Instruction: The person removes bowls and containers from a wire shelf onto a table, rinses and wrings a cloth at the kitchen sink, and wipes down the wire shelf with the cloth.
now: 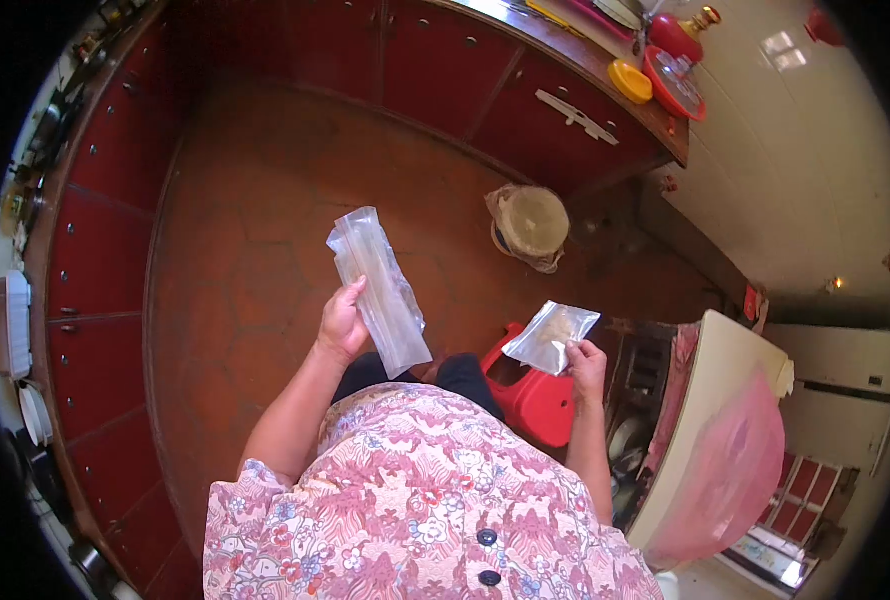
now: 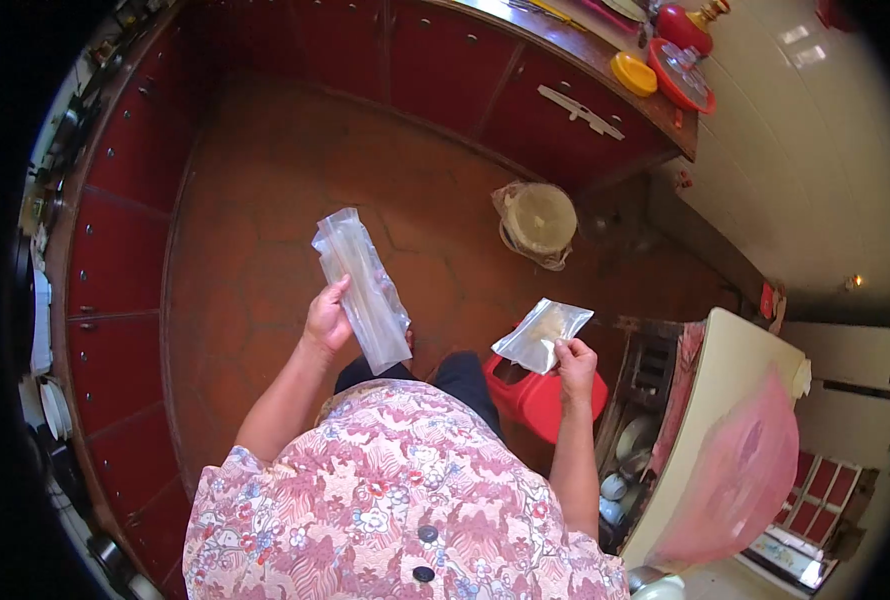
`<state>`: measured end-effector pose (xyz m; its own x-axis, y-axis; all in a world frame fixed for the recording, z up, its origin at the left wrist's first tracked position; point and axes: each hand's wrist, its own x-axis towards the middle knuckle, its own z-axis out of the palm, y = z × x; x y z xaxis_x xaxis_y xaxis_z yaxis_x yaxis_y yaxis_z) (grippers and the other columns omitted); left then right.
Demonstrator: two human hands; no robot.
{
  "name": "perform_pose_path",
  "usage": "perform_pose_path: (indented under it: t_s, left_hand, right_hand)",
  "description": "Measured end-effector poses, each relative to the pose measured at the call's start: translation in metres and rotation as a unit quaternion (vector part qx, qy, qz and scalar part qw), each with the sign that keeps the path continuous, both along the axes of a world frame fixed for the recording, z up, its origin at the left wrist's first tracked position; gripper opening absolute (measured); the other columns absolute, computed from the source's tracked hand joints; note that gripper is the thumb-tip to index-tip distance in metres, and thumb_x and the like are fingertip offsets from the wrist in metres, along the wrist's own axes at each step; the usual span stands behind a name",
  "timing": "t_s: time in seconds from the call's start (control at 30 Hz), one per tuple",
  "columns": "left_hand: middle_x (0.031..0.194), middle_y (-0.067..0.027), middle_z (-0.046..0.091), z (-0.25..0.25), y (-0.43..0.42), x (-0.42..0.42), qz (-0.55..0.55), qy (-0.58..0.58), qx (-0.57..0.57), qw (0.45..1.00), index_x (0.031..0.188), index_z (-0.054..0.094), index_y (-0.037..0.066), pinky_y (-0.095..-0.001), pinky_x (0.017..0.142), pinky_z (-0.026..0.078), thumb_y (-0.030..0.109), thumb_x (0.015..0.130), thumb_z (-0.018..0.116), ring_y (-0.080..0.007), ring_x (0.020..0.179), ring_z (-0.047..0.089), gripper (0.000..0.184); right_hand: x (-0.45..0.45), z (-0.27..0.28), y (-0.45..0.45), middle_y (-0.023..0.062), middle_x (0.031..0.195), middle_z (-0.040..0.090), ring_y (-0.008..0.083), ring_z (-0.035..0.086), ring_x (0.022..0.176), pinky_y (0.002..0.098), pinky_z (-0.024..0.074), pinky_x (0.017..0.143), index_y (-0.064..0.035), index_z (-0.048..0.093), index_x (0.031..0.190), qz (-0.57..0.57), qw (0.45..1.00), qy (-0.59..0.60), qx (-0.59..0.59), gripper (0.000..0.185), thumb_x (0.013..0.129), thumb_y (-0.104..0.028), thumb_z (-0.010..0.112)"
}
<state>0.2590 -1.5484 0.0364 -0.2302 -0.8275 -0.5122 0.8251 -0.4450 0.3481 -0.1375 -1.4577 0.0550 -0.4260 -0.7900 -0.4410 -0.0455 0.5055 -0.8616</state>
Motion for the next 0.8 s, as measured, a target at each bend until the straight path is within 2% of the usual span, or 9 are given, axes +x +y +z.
perform_pose_path:
  t_s: [0.13,0.3,0.43,0.53,0.63,0.67,0.73,0.8]
  left_hand:
    - [0.113,-0.0152,0.057,-0.005,-0.004,-0.008,0.031,0.018,0.002,0.999,0.121,0.046,0.000,-0.0439,0.093,0.043,0.020,0.093,0.045,-0.0282,0.103,0.056,0.035]
    - [0.114,-0.0164,0.056,0.007,-0.022,-0.029,0.055,0.043,0.008,0.998,0.122,0.046,0.001,-0.0463,0.096,0.040,0.031,0.093,0.044,-0.0311,0.105,0.054,0.042]
    - [0.114,-0.0163,0.056,0.016,-0.035,-0.055,0.110,0.042,0.019,0.993,0.123,0.045,0.002,-0.0474,0.095,0.041,0.032,0.092,0.046,-0.0322,0.105,0.054,0.043]
    - [0.115,-0.0168,0.056,0.020,-0.044,-0.076,0.132,0.005,0.033,0.991,0.123,0.045,0.002,-0.0485,0.095,0.041,0.031,0.092,0.048,-0.0324,0.105,0.054,0.043]
    - [0.115,-0.0176,0.055,0.024,-0.055,-0.096,0.133,-0.002,0.051,0.990,0.123,0.045,0.002,-0.0498,0.095,0.041,0.031,0.091,0.048,-0.0329,0.105,0.054,0.043]
    - [0.115,-0.0178,0.055,0.029,-0.058,-0.103,0.129,0.002,0.051,0.990,0.123,0.045,0.002,-0.0501,0.094,0.041,0.031,0.091,0.048,-0.0331,0.105,0.054,0.043]
    - [0.115,-0.0188,0.055,0.030,-0.063,-0.111,0.134,-0.012,0.063,0.989,0.123,0.045,0.001,-0.0499,0.095,0.041,0.030,0.091,0.048,-0.0334,0.105,0.054,0.043]
    - [0.114,-0.0194,0.055,0.024,-0.065,-0.114,0.135,-0.026,0.063,0.988,0.123,0.045,0.001,-0.0487,0.095,0.041,0.029,0.091,0.048,-0.0334,0.104,0.055,0.043]
  right_hand:
    - [-0.016,-0.002,-0.053,0.0008,0.061,0.057,0.0084,0.051,0.046,0.0222,0.0420,0.036,-0.0030,0.061,0.075,-0.001,0.999,-0.024,0.027,0.014,0.085,-0.012,0.058]
    - [-0.058,-0.037,-0.132,0.0015,0.059,0.055,0.0090,0.049,0.043,0.0221,0.0414,0.034,-0.0025,0.060,0.073,-0.003,0.998,-0.018,0.055,0.016,0.085,-0.013,0.058]
    - [-0.107,-0.076,-0.192,0.0025,0.059,0.055,0.0103,0.050,0.044,0.0226,0.0419,0.035,-0.0033,0.060,0.072,-0.023,0.995,-0.034,0.091,0.017,0.085,-0.014,0.059]
    - [-0.142,-0.107,-0.237,0.0035,0.058,0.054,0.0128,0.051,0.044,0.0250,0.0435,0.036,-0.0034,0.059,0.075,-0.064,0.990,-0.067,0.105,0.016,0.086,-0.016,0.057]
    - [-0.173,-0.145,-0.270,0.0066,0.060,0.057,0.0171,0.055,0.045,0.0296,0.0466,0.038,-0.0041,0.057,0.082,-0.136,0.962,-0.190,0.144,0.017,0.089,-0.020,0.053]
    - [-0.177,-0.150,-0.278,0.0066,0.060,0.057,0.0171,0.055,0.045,0.0296,0.0466,0.038,-0.0041,0.057,0.082,-0.136,0.960,-0.192,0.149,0.017,0.089,-0.020,0.053]
    - [-0.178,-0.162,-0.287,0.0096,0.069,0.062,0.0178,0.057,0.051,0.0312,0.0488,0.041,-0.0048,0.055,0.087,-0.107,0.959,-0.114,0.238,0.019,0.090,-0.023,0.051]
    - [-0.174,-0.173,-0.287,0.0096,0.070,0.062,0.0179,0.058,0.052,0.0312,0.0494,0.042,-0.0040,0.055,0.087,-0.100,0.956,-0.107,0.254,0.019,0.090,-0.022,0.051]
